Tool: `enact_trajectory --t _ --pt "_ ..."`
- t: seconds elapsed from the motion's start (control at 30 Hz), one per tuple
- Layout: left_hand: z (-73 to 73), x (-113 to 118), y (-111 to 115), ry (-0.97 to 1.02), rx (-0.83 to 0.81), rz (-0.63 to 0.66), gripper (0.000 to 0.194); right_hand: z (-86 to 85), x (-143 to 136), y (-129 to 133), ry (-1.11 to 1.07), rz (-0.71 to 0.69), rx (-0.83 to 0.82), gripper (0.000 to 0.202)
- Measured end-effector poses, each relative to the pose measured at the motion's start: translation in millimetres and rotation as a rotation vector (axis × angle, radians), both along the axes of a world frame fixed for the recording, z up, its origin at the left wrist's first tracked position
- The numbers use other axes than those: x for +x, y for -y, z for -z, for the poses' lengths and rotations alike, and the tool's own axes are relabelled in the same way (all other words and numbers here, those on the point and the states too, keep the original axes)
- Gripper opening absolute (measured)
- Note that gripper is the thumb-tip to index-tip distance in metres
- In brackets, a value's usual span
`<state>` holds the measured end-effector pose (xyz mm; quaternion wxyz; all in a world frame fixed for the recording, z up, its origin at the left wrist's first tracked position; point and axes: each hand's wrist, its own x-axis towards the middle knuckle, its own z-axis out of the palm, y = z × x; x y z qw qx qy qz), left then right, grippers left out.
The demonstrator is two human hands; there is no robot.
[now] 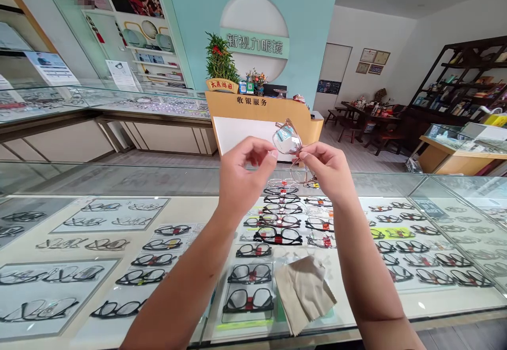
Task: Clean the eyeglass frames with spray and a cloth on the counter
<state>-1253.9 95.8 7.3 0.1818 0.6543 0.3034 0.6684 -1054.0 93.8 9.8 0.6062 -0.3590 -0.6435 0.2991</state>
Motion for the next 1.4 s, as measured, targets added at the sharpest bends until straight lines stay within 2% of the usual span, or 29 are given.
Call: enact_trajectory --t 0.17,0.3,0.53,0.7,0.73,0.8,0.83,0.9,1.03,1.1,1.17,1.27,1.4 --pt "4.1 10.1 5.9 -0.121 -0.207 0.098 0.023 7.0 -14.9 5.1 0.16 0.172 0.136 0.011" --pt "7.8 9.3 0.0 -0.1 -0.253 0.073 0.029 10.3 -22.5 7.3 0.29 0.298 0.25 0.011" --pt "9.3 2.0 -11.8 -0.081 -0.269 0.031 0.028 3.8 -23.1 19.9 0.436 0.224 0.234 0.021" --pt "10.1 0.3 -18.1 -0.078 -0.285 0.03 0.021 -14.2 -9.6 46.2 0.415 0.144 0.243 0.011" --pt "9.9 0.3 -18.3 -0.091 -0.281 0.028 0.02 -16.7 -3.1 46.5 0.365 0.153 0.249 0.017" --pt "9.2 0.7 -17.4 -0.137 -0.276 0.036 0.018 -15.4 15.9 35.9 0.19 0.191 0.234 0.047" --pt "8.6 1.1 -16.4 -0.172 -0.278 0.045 0.017 -10.2 28.7 25.1 0.075 0.202 0.21 0.06" --pt "7.7 2.5 -13.5 -0.265 -0.289 0.065 0.016 10.8 60.6 -3.4 -0.129 0.148 0.108 0.073" --pt "9.6 7.8 -10.0 -0.464 -0.327 0.089 0.016 84.4 140.3 -49.6 -0.375 0.064 -0.272 0.078" --pt "13.4 11.7 -11.3 -0.528 -0.34 0.096 0.017 122.8 179.6 -55.0 -0.555 0.04 -0.421 0.079" --pt "18.6 16.4 -14.5 -0.577 -0.347 0.09 0.017 153.3 212.2 -52.7 -0.734 0.033 -0.467 0.078" --pt "27.9 25.1 -21.1 -0.645 -0.365 0.069 0.018 181.6 242.2 -51.3 -0.891 0.012 -0.454 0.077" --pt "44.0 38.3 -29.7 -0.713 -0.417 0.061 0.021 200.7 251.0 -63.5 -0.906 -0.06 -0.527 0.078"
